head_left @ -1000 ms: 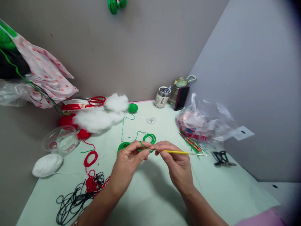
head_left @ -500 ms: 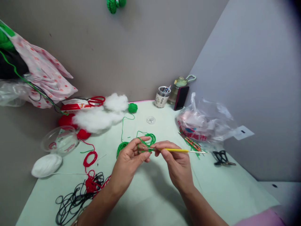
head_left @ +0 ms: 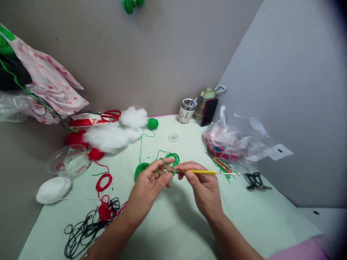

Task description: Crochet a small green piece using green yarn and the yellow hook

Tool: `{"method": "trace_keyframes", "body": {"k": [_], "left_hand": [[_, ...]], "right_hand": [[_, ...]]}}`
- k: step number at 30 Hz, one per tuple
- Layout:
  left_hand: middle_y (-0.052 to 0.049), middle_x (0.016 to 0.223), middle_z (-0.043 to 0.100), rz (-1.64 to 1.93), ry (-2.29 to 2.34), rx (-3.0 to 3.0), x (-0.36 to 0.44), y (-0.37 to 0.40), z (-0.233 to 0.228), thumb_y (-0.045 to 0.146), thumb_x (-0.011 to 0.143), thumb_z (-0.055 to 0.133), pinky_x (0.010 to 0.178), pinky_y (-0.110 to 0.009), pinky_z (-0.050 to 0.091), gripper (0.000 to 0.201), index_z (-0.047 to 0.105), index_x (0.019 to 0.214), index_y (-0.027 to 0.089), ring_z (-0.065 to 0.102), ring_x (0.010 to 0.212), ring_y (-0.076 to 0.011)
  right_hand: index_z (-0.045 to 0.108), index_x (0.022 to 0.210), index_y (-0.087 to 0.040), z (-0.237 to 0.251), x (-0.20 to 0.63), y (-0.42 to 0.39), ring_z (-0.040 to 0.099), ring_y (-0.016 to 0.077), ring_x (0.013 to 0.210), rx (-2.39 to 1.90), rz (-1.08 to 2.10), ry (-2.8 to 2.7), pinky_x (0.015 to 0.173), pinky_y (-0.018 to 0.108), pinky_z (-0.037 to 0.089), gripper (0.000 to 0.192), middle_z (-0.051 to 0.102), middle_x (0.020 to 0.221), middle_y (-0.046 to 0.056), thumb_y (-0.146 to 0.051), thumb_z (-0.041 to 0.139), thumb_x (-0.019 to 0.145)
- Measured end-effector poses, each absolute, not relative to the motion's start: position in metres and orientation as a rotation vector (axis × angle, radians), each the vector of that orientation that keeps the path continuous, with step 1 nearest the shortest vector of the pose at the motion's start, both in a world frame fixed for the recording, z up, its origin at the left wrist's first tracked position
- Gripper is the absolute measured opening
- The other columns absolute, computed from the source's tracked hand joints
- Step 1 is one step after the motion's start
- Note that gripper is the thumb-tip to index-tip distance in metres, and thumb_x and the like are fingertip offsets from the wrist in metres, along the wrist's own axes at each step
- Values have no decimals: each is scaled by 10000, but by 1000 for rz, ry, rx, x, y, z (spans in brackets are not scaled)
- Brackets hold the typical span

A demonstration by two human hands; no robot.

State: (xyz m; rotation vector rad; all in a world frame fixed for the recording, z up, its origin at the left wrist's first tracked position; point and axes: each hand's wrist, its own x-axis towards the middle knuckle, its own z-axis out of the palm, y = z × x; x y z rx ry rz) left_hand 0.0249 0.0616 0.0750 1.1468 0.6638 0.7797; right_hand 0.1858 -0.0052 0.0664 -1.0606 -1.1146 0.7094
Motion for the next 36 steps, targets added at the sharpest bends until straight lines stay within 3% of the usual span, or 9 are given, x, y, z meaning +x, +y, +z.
{"method": "trace_keyframes", "body": {"k": [6,11,17,20,25,31,36], "left_hand": [[17,740,635,784,697,1161,25,62,75,383,902,793,768,-312,506,286,789,1153,247,576,694,-149],[11,872,690,796,674,1087,29,62,74,305,847,845,650,-253,492,366,761,1199,255,521,625,-99],[40,842,625,815,694,1068,30,62,72,275,844,849,564,-202,454,423,730,1248,245,487,605,-73],[47,843,601,812,710,1032,29,61,71,287,842,857,513,-187,409,600,640,1401,256,474,621,-78],[72,819,592,794,691,952,30,59,76,228,777,903,465,-177,322,1022,358,1641,279,418,589,-68],[67,801,609,735,627,939,29,62,76,256,789,898,446,-190,290,1120,233,1690,245,387,546,-60],[53,828,633,738,642,955,29,63,74,222,756,912,466,-185,291,1109,283,1669,238,388,568,-60]], "right_hand": [[839,1038,-329,67,186,-6,678,168,782,-1077,689,-1138,732,317,566,169,809,969,24,-315,672,1020],[834,1044,-348,67,186,-7,673,154,785,-1070,691,-1137,738,299,559,169,815,977,4,-311,670,1023],[830,1056,-340,65,186,-4,667,145,793,-1042,698,-1134,732,287,556,168,804,987,9,-306,669,1025],[835,1039,-309,64,186,-4,660,150,792,-1030,691,-1132,709,291,552,157,767,971,30,-307,679,1016],[837,1041,-298,64,185,-5,654,159,793,-1050,700,-1146,708,309,534,155,706,914,35,-296,685,1010],[835,1019,-287,63,183,-5,700,187,918,-1030,691,-1184,782,325,558,142,763,960,45,-244,702,993],[836,1029,-298,63,183,-6,705,159,858,-1051,651,-1159,735,286,559,157,795,957,27,-227,701,993]]}}
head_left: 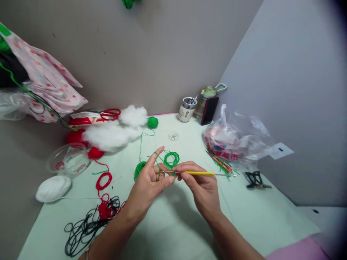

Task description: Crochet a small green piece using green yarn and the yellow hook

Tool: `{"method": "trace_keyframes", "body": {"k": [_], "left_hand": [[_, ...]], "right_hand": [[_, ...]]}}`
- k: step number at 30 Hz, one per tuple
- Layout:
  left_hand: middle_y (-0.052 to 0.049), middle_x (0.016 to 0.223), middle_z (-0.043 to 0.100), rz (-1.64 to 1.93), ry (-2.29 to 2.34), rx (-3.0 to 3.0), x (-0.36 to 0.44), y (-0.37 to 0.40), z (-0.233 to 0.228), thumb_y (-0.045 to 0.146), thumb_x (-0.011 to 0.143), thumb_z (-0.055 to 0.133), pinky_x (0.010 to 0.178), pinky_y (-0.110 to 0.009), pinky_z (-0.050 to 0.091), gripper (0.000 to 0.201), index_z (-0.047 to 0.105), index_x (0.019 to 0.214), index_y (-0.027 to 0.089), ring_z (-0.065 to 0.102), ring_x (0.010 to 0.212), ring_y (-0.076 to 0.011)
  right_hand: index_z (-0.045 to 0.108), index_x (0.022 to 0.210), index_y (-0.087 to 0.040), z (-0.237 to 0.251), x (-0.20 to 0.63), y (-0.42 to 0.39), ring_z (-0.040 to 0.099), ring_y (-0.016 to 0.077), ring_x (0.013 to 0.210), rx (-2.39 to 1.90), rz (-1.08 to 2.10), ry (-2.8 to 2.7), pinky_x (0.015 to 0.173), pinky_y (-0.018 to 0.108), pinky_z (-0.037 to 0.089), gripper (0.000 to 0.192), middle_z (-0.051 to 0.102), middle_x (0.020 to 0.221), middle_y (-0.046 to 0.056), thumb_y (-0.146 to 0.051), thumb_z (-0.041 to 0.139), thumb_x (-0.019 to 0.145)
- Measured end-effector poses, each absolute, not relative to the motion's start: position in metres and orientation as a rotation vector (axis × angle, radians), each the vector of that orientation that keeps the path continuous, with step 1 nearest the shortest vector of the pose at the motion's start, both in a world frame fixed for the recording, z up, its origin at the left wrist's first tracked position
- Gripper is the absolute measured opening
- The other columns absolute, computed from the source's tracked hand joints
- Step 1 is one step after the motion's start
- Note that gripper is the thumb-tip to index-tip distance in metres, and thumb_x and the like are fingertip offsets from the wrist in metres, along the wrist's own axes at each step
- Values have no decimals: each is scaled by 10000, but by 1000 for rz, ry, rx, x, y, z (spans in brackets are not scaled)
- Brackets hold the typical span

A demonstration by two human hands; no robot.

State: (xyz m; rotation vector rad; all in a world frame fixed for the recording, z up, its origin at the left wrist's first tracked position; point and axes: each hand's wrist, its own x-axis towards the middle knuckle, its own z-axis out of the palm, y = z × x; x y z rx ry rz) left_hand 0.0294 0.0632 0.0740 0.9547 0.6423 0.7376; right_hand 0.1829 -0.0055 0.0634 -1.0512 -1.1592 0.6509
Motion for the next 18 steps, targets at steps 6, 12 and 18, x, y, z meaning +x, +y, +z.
{"method": "trace_keyframes", "body": {"k": [6,12,18], "left_hand": [[25,898,620,735,680,939,31,61,79,381,789,905,457,-191,298,932,430,1570,199,351,532,-40],[34,867,632,793,722,900,37,54,79,348,801,904,450,-173,271,932,391,1563,190,368,537,-44],[120,648,468,701,642,624,40,46,81,284,777,907,441,-155,238,813,498,1460,119,206,470,-19]], "right_hand": [[831,1034,-284,65,183,-5,700,152,799,-1072,576,-1191,689,280,567,168,807,961,31,-200,691,993],[789,1137,-278,60,179,-9,740,178,930,-1132,315,-1390,792,306,614,298,791,986,47,-69,646,980],[735,1339,-272,48,174,-17,732,202,1004,-1209,-106,-1585,833,328,621,460,751,1160,108,-25,630,966]]}}
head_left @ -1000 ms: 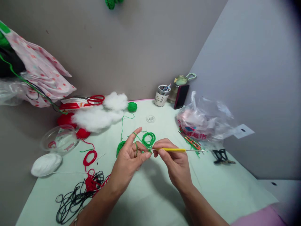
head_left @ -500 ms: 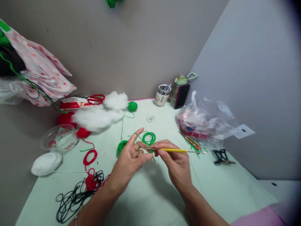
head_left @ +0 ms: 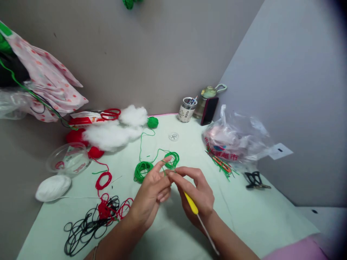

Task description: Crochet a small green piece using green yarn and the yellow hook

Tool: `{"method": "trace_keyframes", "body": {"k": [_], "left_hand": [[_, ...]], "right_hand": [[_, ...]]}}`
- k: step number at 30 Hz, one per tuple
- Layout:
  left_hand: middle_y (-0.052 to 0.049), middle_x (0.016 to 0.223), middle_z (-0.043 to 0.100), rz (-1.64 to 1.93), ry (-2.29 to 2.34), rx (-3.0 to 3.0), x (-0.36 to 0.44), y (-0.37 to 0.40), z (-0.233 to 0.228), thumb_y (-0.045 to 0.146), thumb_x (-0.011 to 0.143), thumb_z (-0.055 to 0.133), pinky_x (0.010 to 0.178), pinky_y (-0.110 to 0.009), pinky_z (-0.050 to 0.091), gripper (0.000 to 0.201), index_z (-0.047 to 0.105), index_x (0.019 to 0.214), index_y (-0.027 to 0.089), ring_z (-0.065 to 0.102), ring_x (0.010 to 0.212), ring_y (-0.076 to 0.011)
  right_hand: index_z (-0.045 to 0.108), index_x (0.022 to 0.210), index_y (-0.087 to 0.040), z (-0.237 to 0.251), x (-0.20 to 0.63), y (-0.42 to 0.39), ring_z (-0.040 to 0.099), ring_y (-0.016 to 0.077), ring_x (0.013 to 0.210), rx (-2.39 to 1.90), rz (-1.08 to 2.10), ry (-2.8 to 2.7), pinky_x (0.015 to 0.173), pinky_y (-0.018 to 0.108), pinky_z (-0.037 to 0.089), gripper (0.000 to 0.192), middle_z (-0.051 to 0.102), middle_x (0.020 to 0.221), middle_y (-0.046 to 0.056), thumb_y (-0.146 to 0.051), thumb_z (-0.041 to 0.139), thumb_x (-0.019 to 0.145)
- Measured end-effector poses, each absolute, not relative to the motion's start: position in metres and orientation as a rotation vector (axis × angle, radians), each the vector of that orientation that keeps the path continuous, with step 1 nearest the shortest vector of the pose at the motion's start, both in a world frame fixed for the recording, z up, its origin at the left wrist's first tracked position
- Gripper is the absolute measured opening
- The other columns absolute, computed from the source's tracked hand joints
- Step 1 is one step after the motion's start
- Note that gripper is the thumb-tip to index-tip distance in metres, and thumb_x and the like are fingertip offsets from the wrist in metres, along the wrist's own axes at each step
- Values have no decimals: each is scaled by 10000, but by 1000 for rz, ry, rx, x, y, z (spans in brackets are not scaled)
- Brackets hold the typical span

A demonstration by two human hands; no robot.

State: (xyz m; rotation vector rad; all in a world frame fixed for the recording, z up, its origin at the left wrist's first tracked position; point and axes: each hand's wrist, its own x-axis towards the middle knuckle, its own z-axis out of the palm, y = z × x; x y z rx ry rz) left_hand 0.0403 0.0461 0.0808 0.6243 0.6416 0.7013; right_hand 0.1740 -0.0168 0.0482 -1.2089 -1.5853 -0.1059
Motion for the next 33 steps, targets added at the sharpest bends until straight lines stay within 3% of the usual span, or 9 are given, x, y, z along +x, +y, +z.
{"method": "trace_keyframes", "body": {"k": [2,6,9,11,15,21,25,28,33], "left_hand": [[134,617,421,650,595,548,38,48,83,229,765,897,433,-152,224,740,554,1410,108,154,465,-16],[102,684,474,669,579,523,32,56,86,163,787,856,430,-151,223,599,629,1339,114,150,472,-8],[100,690,479,693,588,564,30,56,87,165,805,849,435,-153,224,537,651,1304,130,172,463,0],[72,763,558,704,591,628,31,53,86,191,815,857,439,-155,227,552,641,1323,159,209,461,9],[8,946,661,733,631,770,35,47,83,234,835,855,449,-166,258,572,615,1353,198,292,495,-1],[14,903,654,774,656,809,37,49,81,298,844,862,455,-184,277,569,612,1338,169,279,492,-10],[57,806,589,814,689,762,38,46,77,290,826,890,451,-173,249,628,596,1368,170,293,487,-9],[111,657,457,771,648,675,39,45,78,296,829,895,454,-161,237,641,600,1382,158,247,474,-15],[94,675,462,679,585,545,35,53,83,224,786,911,436,-156,206,499,717,1234,121,159,481,-2]], "right_hand": [[757,1282,-285,52,176,-16,729,182,959,-1178,51,-1495,812,309,613,416,760,1089,76,-34,623,978],[801,1071,-277,64,185,-11,690,148,793,-1081,445,-1199,707,281,582,230,754,927,29,-140,624,1018],[807,1010,-273,66,188,-8,665,148,731,-981,666,-1041,666,291,568,164,738,892,26,-245,647,1025],[817,997,-274,66,186,-7,664,156,731,-960,726,-1040,668,303,571,150,750,903,35,-285,669,1015],[841,1004,-281,68,179,-6,683,165,773,-1032,664,-1113,710,311,586,154,808,968,53,-282,687,1005],[827,1018,-276,69,179,-6,722,179,799,-1062,566,-1170,659,296,587,190,811,948,52,-207,651,1014],[804,1157,-296,60,176,-12,747,205,935,-1171,255,-1390,783,338,621,307,795,1041,75,-94,650,984],[780,1257,-300,56,175,-16,741,214,981,-1216,5,-1542,827,351,622,410,772,1140,104,-48,654,959],[805,1061,-271,66,185,-12,698,181,789,-1131,360,-1207,703,320,584,220,744,889,44,-155,623,1017]]}}
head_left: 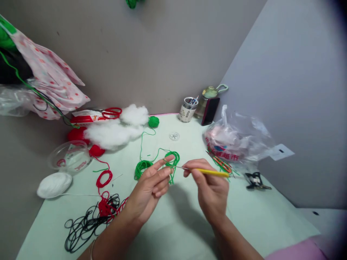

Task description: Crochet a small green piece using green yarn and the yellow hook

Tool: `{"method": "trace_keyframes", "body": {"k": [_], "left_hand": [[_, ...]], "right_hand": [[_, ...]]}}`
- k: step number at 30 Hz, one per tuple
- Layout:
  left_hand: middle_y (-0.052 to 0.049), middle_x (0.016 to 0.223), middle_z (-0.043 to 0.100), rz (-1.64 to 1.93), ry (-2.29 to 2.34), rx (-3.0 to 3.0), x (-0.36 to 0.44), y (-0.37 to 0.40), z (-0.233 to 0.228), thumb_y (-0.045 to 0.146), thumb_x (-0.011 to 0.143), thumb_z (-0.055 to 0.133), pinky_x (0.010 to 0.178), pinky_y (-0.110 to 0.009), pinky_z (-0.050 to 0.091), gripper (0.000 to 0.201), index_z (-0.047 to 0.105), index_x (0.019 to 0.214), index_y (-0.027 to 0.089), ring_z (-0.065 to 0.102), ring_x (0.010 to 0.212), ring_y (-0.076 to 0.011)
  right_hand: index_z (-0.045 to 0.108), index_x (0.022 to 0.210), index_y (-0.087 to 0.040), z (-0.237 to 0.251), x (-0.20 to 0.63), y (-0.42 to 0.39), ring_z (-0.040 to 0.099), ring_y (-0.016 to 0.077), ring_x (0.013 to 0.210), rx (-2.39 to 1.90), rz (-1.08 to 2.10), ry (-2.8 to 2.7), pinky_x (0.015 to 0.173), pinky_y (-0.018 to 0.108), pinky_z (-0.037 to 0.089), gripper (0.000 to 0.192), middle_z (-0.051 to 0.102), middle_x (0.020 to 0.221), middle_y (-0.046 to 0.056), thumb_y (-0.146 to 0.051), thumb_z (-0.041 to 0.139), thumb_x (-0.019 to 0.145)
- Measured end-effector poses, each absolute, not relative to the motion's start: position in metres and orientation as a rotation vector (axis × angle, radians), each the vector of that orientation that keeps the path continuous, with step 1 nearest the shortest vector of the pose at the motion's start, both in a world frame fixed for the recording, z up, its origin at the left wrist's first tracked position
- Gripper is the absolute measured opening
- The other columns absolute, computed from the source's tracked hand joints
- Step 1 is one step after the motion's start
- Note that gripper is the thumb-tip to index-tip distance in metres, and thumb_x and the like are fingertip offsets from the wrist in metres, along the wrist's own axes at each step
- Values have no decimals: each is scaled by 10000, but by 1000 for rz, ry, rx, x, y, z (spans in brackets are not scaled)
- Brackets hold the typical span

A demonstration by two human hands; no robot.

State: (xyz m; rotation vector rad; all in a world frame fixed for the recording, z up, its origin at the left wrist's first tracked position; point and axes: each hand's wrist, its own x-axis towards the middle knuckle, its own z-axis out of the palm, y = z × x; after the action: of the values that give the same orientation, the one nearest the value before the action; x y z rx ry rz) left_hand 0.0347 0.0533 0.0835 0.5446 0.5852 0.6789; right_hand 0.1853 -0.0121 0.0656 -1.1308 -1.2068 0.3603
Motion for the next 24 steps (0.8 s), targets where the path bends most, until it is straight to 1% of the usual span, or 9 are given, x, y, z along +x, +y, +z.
{"method": "trace_keyframes", "body": {"k": [3,5,7,9,11,16,20,24], "left_hand": [[88,690,478,719,582,606,33,55,84,217,803,897,439,-159,204,454,741,1226,166,170,478,-2],[58,771,560,737,592,692,34,53,83,241,816,889,442,-166,212,471,735,1261,215,211,486,-6],[27,846,616,741,621,768,35,51,82,267,811,892,441,-177,218,503,727,1286,239,272,511,-22],[14,856,627,734,645,805,35,50,82,279,790,902,442,-187,223,544,722,1301,233,327,546,-45],[5,871,632,724,652,808,34,50,83,274,769,908,448,-196,233,570,722,1305,221,348,561,-52],[22,883,599,719,648,789,32,54,87,262,769,888,462,-211,260,482,762,1232,215,313,507,-17],[32,871,569,731,664,793,31,54,89,276,788,880,471,-207,277,411,787,1184,216,313,509,-12],[31,861,562,777,702,846,31,53,86,323,786,904,470,-196,281,476,769,1233,229,355,556,-39]], "right_hand": [[803,1010,-266,71,188,-9,656,155,714,-1013,598,-1058,667,307,561,168,717,870,30,-257,637,1030],[817,994,-263,73,186,-8,665,163,751,-1001,661,-1095,687,313,565,156,741,906,44,-284,664,1018],[832,987,-260,72,184,-8,673,176,789,-1041,658,-1141,698,318,567,149,768,935,59,-293,687,1005],[834,998,-261,70,184,-7,674,172,777,-1064,666,-1120,688,311,567,148,780,934,59,-303,692,1003],[825,1004,-257,67,186,-6,676,160,742,-1039,736,-1053,667,297,572,151,778,917,51,-322,688,1008],[786,982,-233,66,190,-4,702,147,715,-942,877,-967,659,284,607,182,773,924,46,-348,653,1029],[762,1013,-236,73,189,-9,730,148,734,-1014,753,-1112,695,293,625,205,770,946,44,-277,569,1070],[724,1104,-251,76,188,-15,747,167,813,-1114,422,-1418,751,314,626,235,762,954,47,-163,509,1070]]}}
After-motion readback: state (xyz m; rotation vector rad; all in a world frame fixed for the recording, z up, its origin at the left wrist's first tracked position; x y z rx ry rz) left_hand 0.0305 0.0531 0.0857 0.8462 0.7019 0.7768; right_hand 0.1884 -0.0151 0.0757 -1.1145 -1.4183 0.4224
